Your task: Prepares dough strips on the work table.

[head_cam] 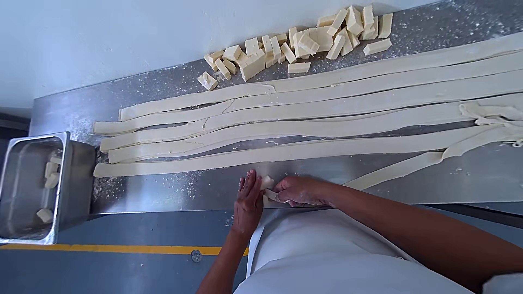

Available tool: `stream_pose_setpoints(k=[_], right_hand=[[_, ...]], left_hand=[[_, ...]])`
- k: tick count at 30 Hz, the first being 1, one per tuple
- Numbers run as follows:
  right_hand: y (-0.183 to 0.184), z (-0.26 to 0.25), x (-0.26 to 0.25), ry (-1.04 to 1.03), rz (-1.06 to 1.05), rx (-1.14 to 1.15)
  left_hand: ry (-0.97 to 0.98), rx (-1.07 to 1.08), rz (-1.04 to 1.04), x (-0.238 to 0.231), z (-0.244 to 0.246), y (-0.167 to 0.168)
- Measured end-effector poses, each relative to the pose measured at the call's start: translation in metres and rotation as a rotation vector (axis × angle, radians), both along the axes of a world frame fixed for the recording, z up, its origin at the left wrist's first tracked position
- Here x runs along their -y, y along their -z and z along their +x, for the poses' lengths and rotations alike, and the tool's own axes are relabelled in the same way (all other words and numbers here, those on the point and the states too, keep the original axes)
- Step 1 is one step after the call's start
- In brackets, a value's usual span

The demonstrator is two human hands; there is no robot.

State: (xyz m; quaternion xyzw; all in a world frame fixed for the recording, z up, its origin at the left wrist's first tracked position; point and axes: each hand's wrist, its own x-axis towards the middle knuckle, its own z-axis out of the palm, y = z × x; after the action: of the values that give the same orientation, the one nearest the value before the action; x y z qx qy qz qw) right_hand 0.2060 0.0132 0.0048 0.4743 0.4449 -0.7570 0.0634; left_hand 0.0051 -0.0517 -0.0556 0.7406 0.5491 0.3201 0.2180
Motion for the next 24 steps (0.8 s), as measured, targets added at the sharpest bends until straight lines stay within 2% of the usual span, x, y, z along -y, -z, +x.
stream_pose_setpoints(k=[3,5,9,11,13,17,20,22,24], right_hand=[[0.008,-0.009,0.002,0.042,-0.093,-0.074],[0.007,-0.014,0.005,0.093,-0.062,-0.091],[-0.004,-0.021,0.007,0.001,0.267,0.036],[-0.012,-0.016,0.004,-0.067,0.448,0.047],[-0.020,-0.011,0.000,-0.140,0.629,0.030],[-0.028,0.005,-0.009,-0.254,1.012,0.057],[-0.022,0.017,-0.017,-0.015,1.233,0.145],[-0.024,0.023,-0.025,0.046,1.272,0.177],[-0.036,0.013,-0.021,-0.072,1.191,0.099]], left_hand=[[0.048,0.030,-0.088,0.015,0.002,-0.011],[-0.051,0.132,-0.202,0.017,0.005,-0.024],[-0.346,0.565,-0.635,-0.004,0.004,-0.054],[-0.336,0.793,-0.863,-0.019,-0.005,-0.064],[-0.289,0.928,-0.994,-0.028,-0.006,-0.076],[-0.218,0.965,-1.007,-0.038,0.004,-0.086],[-0.202,1.035,-0.989,-0.042,0.009,-0.088],[-0.188,1.103,-1.018,-0.043,0.006,-0.089],[-0.139,1.156,-1.085,-0.041,0.006,-0.091]])
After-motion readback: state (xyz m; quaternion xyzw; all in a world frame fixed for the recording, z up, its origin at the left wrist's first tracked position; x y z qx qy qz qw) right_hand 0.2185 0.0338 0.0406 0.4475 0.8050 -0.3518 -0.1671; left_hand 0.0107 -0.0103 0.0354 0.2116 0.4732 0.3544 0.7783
